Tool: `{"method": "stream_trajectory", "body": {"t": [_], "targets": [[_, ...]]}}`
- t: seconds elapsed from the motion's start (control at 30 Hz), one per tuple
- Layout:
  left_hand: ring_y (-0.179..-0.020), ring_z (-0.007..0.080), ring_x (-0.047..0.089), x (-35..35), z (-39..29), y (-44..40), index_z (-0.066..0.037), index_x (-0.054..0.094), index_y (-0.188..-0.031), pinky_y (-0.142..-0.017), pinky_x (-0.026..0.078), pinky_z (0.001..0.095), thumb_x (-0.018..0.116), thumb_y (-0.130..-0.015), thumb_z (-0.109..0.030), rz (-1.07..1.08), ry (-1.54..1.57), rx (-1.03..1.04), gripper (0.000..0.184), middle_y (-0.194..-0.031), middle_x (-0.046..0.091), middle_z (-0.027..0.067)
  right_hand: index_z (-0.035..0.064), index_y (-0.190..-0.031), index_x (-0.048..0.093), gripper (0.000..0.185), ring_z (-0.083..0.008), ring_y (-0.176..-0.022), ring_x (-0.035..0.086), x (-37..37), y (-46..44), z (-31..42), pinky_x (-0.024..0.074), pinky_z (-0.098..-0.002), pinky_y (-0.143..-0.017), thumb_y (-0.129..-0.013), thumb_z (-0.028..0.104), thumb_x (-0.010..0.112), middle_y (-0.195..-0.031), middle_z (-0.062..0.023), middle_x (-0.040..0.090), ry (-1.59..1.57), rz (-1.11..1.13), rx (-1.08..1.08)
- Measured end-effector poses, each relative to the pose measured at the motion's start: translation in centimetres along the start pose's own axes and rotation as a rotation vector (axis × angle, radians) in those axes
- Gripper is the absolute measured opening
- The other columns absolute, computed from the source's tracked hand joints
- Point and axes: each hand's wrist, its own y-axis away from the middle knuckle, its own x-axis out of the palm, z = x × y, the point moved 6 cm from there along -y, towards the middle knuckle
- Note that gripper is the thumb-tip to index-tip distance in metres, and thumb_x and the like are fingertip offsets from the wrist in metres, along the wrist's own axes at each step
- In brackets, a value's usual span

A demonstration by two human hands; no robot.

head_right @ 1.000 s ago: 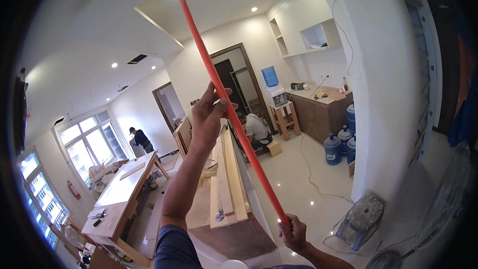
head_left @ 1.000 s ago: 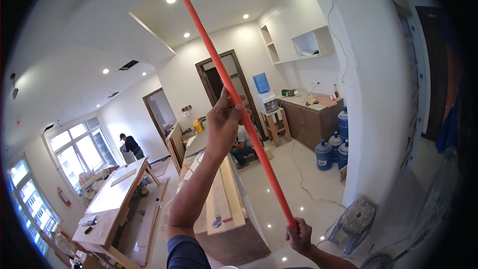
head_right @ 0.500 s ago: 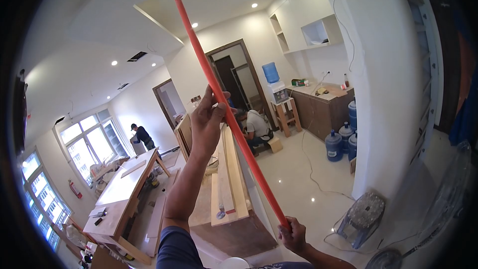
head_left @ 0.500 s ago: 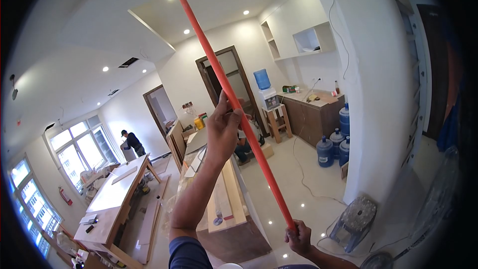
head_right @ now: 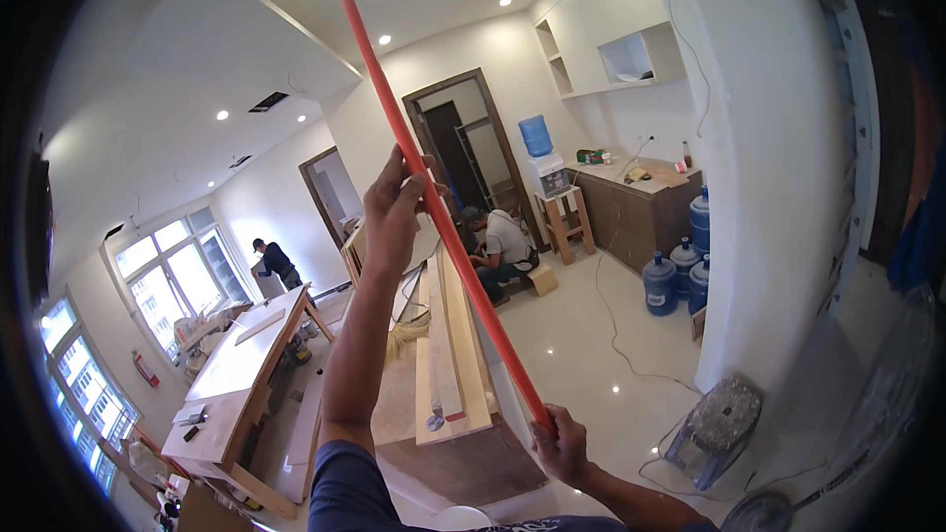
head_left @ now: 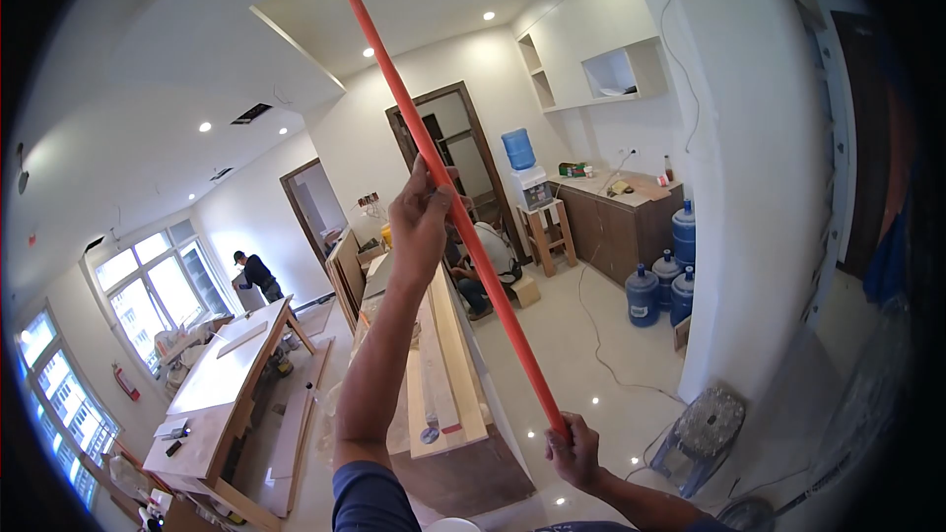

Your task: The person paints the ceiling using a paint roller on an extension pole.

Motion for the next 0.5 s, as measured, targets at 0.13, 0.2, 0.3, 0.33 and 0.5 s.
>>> {"method": "stream_trajectory", "body": {"t": [0.13, 0.2, 0.3, 0.33, 0.5], "targets": [[-0.087, 0.0176, 0.069, -1.3, 2.4, -3.6, 0.004, 0.042, -0.151, -0.076, 0.058, 0.0315, 0.053, -0.102, -0.004, -0.024, -0.013, -0.035, 0.051, -0.122, 0.066, 0.0137, -0.0017, -0.116, 0.056, 0.025, -0.0123, -0.052, 0.064, 1.6, -3.7, -0.6, 0.0504, -0.0291, -0.048, -0.102, 0.017, 0.065, -0.067, -0.0052, 0.062, -0.008, -0.008, 0.036], [-0.088, 0.0178, 0.068, -2.2, 4.0, -5.6, 0.004, 0.046, -0.149, -0.077, 0.057, 0.0319, 0.053, -0.102, -0.004, -0.039, -0.010, -0.048, 0.048, -0.122, 0.066, 0.0135, -0.0019, -0.115, 0.056, 0.025, -0.0121, -0.052, 0.064, 2.4, -5.8, -0.6, 0.0500, -0.0290, -0.048, -0.101, 0.017, 0.065, -0.067, -0.0050, 0.062, 0.003, -0.017, 0.046], [-0.091, 0.0189, 0.068, -3.4, 6.5, -8.3, 0.005, 0.046, -0.148, -0.081, 0.057, 0.0330, 0.053, -0.103, -0.006, -0.050, 0.003, -0.074, 0.047, -0.123, 0.065, 0.0139, -0.0019, -0.113, 0.057, 0.025, -0.0120, -0.052, 0.064, 3.9, -8.8, -0.5, 0.0495, -0.0290, -0.048, -0.101, 0.018, 0.065, -0.066, -0.0049, 0.061, -0.036, -0.023, 0.038], [-0.093, 0.0198, 0.068, -3.7, 7.2, -8.8, 0.005, 0.045, -0.149, -0.085, 0.057, 0.0344, 0.053, -0.103, -0.006, -0.047, 0.005, -0.095, 0.048, -0.124, 0.065, 0.0143, -0.0022, -0.112, 0.058, 0.025, -0.0117, -0.051, 0.062, 4.2, -9.8, -0.4, 0.0488, -0.0287, -0.047, -0.102, 0.019, 0.064, -0.065, -0.0048, 0.061, -0.051, -0.029, 0.053], [-0.096, 0.0214, 0.068, -4.5, 9.0, -10.0, 0.007, 0.045, -0.149, -0.092, 0.057, 0.0365, 0.055, -0.102, -0.007, -0.039, 0.010, -0.147, 0.050, -0.125, 0.065, 0.0147, -0.0026, -0.111, 0.055, 0.019, -0.0059, -0.050, 0.053, 5.5, -13.7, 0.5, 0.0452, -0.0250, -0.046, -0.103, 0.014, 0.061, -0.067, -0.0008, 0.057, -0.077, -0.009, 0.021]]}}
